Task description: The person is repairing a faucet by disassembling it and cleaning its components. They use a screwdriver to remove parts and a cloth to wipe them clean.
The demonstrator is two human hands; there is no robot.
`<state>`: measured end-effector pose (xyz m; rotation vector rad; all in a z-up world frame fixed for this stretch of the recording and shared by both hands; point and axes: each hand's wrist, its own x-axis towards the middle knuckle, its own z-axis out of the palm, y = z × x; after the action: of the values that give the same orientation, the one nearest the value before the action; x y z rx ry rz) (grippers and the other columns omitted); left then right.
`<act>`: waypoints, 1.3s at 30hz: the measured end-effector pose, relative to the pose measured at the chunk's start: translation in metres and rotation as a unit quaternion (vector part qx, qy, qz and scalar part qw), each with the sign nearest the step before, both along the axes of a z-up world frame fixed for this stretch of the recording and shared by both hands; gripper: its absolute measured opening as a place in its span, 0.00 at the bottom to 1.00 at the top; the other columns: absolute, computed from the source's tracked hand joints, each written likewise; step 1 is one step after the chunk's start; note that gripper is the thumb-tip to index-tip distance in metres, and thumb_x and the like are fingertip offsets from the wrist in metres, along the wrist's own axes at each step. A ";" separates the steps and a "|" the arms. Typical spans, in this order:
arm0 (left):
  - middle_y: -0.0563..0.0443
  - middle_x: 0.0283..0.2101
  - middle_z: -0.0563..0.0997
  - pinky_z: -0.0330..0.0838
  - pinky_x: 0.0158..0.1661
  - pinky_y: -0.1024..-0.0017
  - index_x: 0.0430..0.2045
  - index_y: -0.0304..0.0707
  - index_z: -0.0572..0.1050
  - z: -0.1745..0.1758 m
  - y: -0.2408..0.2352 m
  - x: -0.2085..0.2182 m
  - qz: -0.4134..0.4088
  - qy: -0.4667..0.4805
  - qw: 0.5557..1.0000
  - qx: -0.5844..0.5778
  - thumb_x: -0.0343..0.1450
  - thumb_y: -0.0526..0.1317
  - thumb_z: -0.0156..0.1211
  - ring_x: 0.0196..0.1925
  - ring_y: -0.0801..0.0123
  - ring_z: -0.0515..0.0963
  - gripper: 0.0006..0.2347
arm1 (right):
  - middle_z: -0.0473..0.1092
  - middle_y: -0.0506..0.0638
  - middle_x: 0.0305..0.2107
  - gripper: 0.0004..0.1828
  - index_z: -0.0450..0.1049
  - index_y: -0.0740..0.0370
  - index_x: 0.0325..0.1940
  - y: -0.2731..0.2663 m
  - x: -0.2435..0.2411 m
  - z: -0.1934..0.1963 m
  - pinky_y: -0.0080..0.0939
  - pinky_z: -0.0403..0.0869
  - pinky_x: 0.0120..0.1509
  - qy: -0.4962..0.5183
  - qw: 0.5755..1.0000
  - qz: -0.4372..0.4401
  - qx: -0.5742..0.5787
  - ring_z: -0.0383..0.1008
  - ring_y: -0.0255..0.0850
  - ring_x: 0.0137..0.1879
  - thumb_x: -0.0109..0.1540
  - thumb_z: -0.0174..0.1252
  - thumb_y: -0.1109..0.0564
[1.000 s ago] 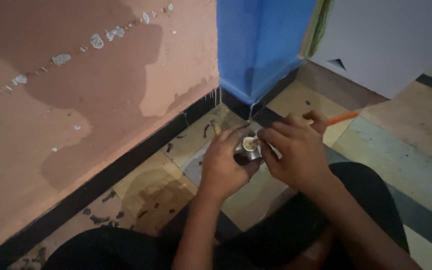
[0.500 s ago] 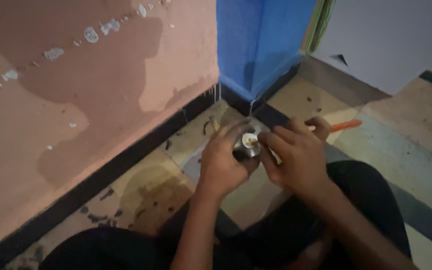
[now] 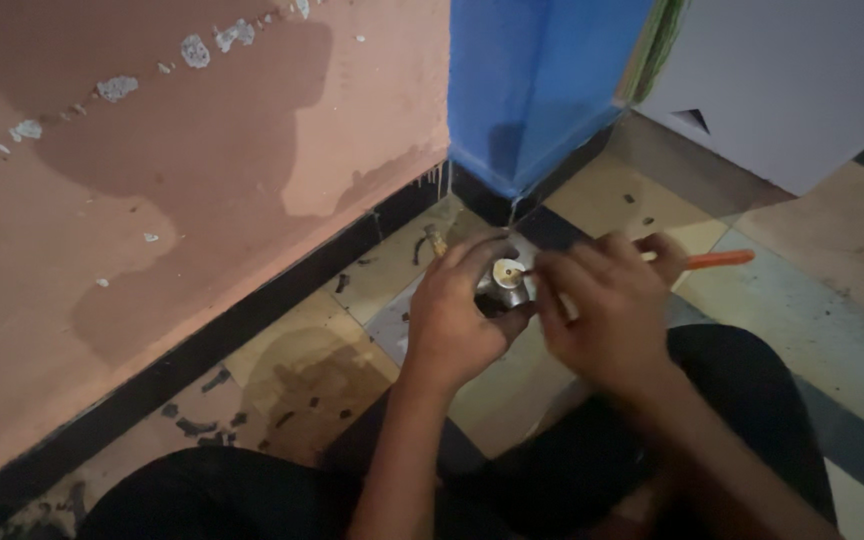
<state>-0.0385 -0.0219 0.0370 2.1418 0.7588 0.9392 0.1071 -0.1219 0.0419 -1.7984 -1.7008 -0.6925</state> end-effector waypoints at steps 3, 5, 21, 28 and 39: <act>0.50 0.57 0.79 0.70 0.59 0.62 0.50 0.40 0.78 0.000 0.002 -0.004 0.000 0.019 0.999 -0.045 0.55 0.39 0.77 0.61 0.56 0.76 0.27 | 0.72 0.43 0.34 0.05 0.78 0.55 0.43 0.001 0.004 0.001 0.58 0.55 0.68 0.048 0.998 -0.017 0.035 0.72 0.42 0.48 0.64 0.65 0.55; 0.50 0.58 0.79 0.70 0.59 0.61 0.49 0.40 0.78 -0.002 0.003 -0.005 0.001 0.010 0.999 -0.033 0.55 0.39 0.77 0.61 0.55 0.76 0.27 | 0.72 0.43 0.29 0.06 0.79 0.54 0.40 0.002 0.004 0.003 0.60 0.56 0.65 0.041 0.999 -0.011 0.015 0.72 0.44 0.45 0.59 0.64 0.58; 0.48 0.60 0.79 0.71 0.58 0.60 0.49 0.41 0.78 -0.011 -0.004 0.003 -0.025 -0.026 0.997 0.061 0.56 0.41 0.76 0.60 0.51 0.77 0.25 | 0.71 0.45 0.28 0.07 0.75 0.55 0.38 0.000 0.004 0.010 0.59 0.57 0.60 0.060 0.998 0.012 0.030 0.71 0.45 0.42 0.57 0.64 0.60; 0.46 0.58 0.78 0.72 0.57 0.60 0.51 0.40 0.77 -0.008 -0.004 0.007 -0.013 -0.021 0.999 0.049 0.57 0.39 0.75 0.60 0.51 0.77 0.26 | 0.72 0.44 0.28 0.06 0.77 0.56 0.39 -0.003 0.009 0.010 0.58 0.59 0.57 0.064 0.997 0.013 0.028 0.72 0.45 0.41 0.58 0.64 0.59; 0.47 0.56 0.80 0.72 0.55 0.61 0.50 0.41 0.78 0.003 -0.010 0.003 -0.013 0.032 0.999 0.004 0.57 0.40 0.74 0.56 0.51 0.78 0.25 | 0.72 0.44 0.25 0.03 0.77 0.56 0.37 -0.007 0.008 0.013 0.58 0.57 0.58 0.147 0.988 0.011 0.045 0.72 0.43 0.38 0.60 0.63 0.61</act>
<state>-0.0357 -0.0319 0.0400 2.1925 0.7584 0.8662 0.1154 -0.1287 0.0550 -1.7209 -1.4665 -0.4602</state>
